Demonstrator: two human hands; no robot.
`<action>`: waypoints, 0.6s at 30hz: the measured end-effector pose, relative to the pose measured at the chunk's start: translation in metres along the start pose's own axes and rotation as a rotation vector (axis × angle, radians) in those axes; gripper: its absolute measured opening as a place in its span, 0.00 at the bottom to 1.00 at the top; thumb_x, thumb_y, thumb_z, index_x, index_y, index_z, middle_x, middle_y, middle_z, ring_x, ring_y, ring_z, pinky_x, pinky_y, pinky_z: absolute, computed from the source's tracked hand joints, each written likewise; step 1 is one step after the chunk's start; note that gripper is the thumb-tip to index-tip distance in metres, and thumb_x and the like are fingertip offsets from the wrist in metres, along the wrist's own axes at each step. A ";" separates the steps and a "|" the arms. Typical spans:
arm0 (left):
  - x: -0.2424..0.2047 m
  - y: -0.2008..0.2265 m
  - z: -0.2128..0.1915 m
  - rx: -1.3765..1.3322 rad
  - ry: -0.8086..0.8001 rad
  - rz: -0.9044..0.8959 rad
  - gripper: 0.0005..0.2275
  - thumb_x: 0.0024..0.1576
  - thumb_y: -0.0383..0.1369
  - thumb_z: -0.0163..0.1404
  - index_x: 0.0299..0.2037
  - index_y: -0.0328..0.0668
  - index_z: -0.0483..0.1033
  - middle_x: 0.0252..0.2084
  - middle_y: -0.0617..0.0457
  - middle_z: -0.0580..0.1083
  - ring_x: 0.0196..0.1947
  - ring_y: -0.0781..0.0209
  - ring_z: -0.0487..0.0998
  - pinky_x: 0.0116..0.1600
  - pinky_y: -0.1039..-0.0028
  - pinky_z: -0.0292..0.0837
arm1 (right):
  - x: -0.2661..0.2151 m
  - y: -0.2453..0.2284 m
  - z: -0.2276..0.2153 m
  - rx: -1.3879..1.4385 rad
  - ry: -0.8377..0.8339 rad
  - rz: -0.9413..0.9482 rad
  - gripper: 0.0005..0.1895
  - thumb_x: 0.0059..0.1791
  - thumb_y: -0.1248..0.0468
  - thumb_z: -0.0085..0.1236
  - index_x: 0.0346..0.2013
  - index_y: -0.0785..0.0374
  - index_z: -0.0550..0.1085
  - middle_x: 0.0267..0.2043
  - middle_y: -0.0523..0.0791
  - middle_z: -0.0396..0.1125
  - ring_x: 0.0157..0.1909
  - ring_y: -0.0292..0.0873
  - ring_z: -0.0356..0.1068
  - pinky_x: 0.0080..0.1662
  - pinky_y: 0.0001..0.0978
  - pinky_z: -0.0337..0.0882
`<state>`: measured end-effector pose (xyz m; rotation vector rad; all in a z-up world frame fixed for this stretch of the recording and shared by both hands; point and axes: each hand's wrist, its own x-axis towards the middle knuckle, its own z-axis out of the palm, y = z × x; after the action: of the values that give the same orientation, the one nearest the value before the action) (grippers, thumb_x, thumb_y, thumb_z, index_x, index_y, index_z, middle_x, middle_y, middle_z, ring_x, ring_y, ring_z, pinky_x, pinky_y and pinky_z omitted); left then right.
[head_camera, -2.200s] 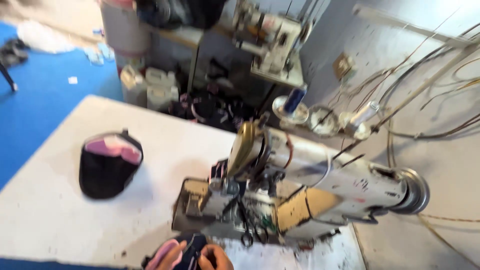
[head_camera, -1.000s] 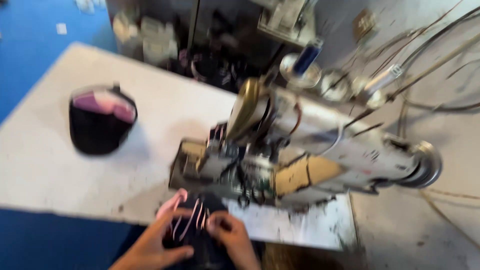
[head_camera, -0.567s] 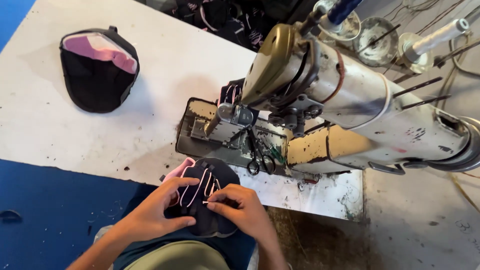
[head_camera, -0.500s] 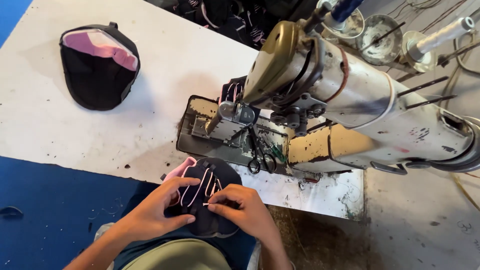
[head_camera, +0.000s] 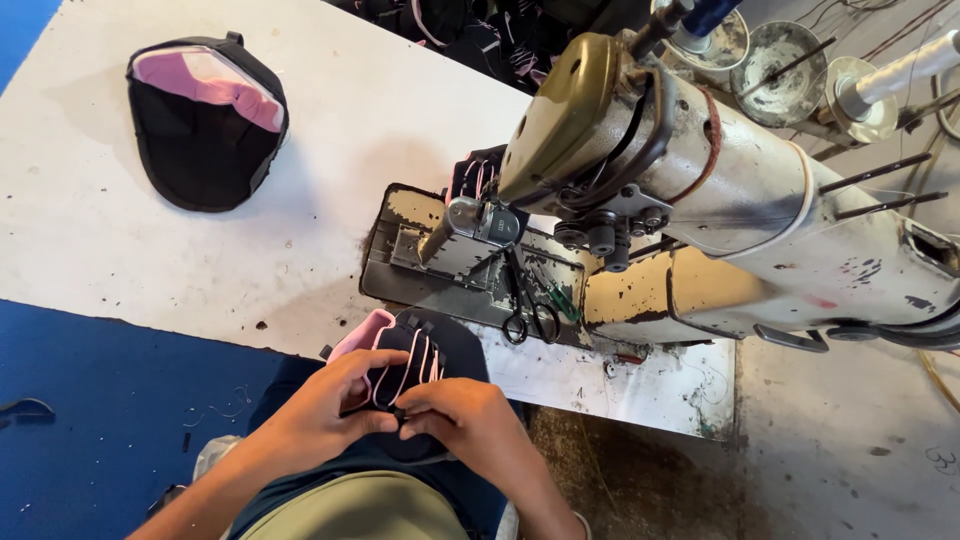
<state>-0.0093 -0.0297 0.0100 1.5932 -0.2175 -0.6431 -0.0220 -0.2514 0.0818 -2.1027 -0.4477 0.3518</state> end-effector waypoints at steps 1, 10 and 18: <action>0.001 -0.006 0.000 -0.050 -0.021 0.013 0.31 0.49 0.23 0.63 0.65 0.45 0.69 0.54 0.64 0.65 0.30 0.70 0.65 0.35 0.77 0.70 | -0.001 0.000 0.001 0.124 -0.032 0.052 0.11 0.46 0.69 0.63 0.43 0.60 0.77 0.36 0.43 0.75 0.39 0.44 0.81 0.41 0.33 0.78; 0.002 0.005 0.000 -0.138 0.104 0.159 0.23 0.61 0.26 0.47 0.68 0.40 0.59 0.52 0.51 0.61 0.40 0.67 0.64 0.47 0.78 0.66 | -0.001 -0.018 0.025 -0.369 0.253 -0.162 0.09 0.47 0.68 0.65 0.42 0.63 0.77 0.37 0.47 0.72 0.38 0.49 0.73 0.40 0.39 0.72; -0.007 0.013 0.030 0.385 0.236 0.363 0.33 0.58 0.27 0.51 0.73 0.37 0.47 0.68 0.32 0.58 0.73 0.36 0.53 0.68 0.61 0.50 | 0.015 0.052 0.018 0.464 0.711 -0.007 0.06 0.59 0.62 0.46 0.46 0.62 0.67 0.44 0.49 0.70 0.43 0.41 0.68 0.46 0.36 0.71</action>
<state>-0.0278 -0.0531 0.0242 1.9180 -0.4624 -0.1308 -0.0070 -0.2582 0.0273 -1.6271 0.0514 -0.2811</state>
